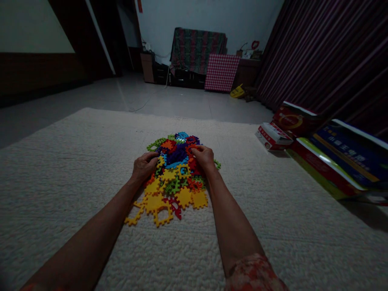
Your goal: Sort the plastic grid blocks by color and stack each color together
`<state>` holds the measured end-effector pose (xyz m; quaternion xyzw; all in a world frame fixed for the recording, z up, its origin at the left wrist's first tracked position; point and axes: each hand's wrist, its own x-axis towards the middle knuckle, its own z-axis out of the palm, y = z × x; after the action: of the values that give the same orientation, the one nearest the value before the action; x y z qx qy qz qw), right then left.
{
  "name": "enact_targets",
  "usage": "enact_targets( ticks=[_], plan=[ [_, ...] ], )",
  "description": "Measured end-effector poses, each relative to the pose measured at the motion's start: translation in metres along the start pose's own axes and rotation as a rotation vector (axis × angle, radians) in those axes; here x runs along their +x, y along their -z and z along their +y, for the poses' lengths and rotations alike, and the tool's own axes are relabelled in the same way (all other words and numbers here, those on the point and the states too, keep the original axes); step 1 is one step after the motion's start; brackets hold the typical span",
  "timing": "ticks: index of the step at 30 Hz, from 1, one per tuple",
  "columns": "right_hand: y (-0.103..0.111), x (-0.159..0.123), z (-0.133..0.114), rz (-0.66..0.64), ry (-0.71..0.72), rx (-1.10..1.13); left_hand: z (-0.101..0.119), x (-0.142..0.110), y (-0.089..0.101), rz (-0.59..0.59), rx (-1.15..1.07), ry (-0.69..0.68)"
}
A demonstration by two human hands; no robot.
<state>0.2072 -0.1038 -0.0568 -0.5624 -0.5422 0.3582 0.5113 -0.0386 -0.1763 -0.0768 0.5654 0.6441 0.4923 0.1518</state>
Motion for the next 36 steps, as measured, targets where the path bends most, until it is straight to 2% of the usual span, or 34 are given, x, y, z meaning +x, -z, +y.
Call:
enact_targets(
  ticks=[3, 5, 7, 10, 12, 15, 22, 24, 26, 28, 30, 33, 36],
  plan=[
    [0.007, -0.002, -0.004, -0.091, -0.063, 0.131, 0.000, 0.000, 0.000, 0.003, -0.009, 0.006],
    [0.010, -0.002, -0.005, -0.097, -0.085, 0.206, 0.000, 0.000, -0.001, 0.014, -0.012, 0.012],
    [0.013, 0.001, -0.003, -0.025, -0.068, 0.285, 0.000, 0.000, -0.001, 0.017, -0.011, 0.018],
    [0.022, 0.010, 0.004, 0.186, -0.042, 0.359, -0.002, 0.000, -0.001, 0.009, -0.009, 0.022],
    [0.034, 0.015, 0.010, 0.310, -0.071, 0.315, -0.003, 0.000, -0.001, 0.009, -0.010, 0.022],
    [0.060, 0.020, 0.017, 0.414, -0.116, 0.223, -0.004, 0.000, -0.001, 0.018, -0.022, 0.017],
    [0.106, 0.035, 0.037, 0.475, -0.222, 0.061, -0.005, 0.000, -0.001, 0.005, -0.043, -0.005],
    [0.115, 0.037, 0.037, 0.496, -0.197, 0.001, -0.005, -0.001, -0.001, 0.008, -0.037, -0.005],
    [0.117, 0.037, 0.030, 0.528, -0.115, -0.110, -0.003, -0.001, -0.001, -0.001, -0.034, -0.006],
    [0.106, 0.035, 0.018, 0.498, 0.034, -0.304, -0.003, -0.001, -0.001, -0.016, -0.036, -0.019],
    [0.078, 0.030, 0.002, 0.339, 0.213, -0.479, -0.002, -0.001, 0.000, -0.023, -0.043, -0.036],
    [0.015, 0.021, -0.024, 0.009, 0.416, -0.470, -0.003, -0.002, 0.000, -0.021, -0.055, -0.048],
    [-0.047, 0.012, -0.045, -0.267, 0.510, -0.558, -0.004, -0.001, 0.000, -0.013, -0.060, -0.047]
  ],
)
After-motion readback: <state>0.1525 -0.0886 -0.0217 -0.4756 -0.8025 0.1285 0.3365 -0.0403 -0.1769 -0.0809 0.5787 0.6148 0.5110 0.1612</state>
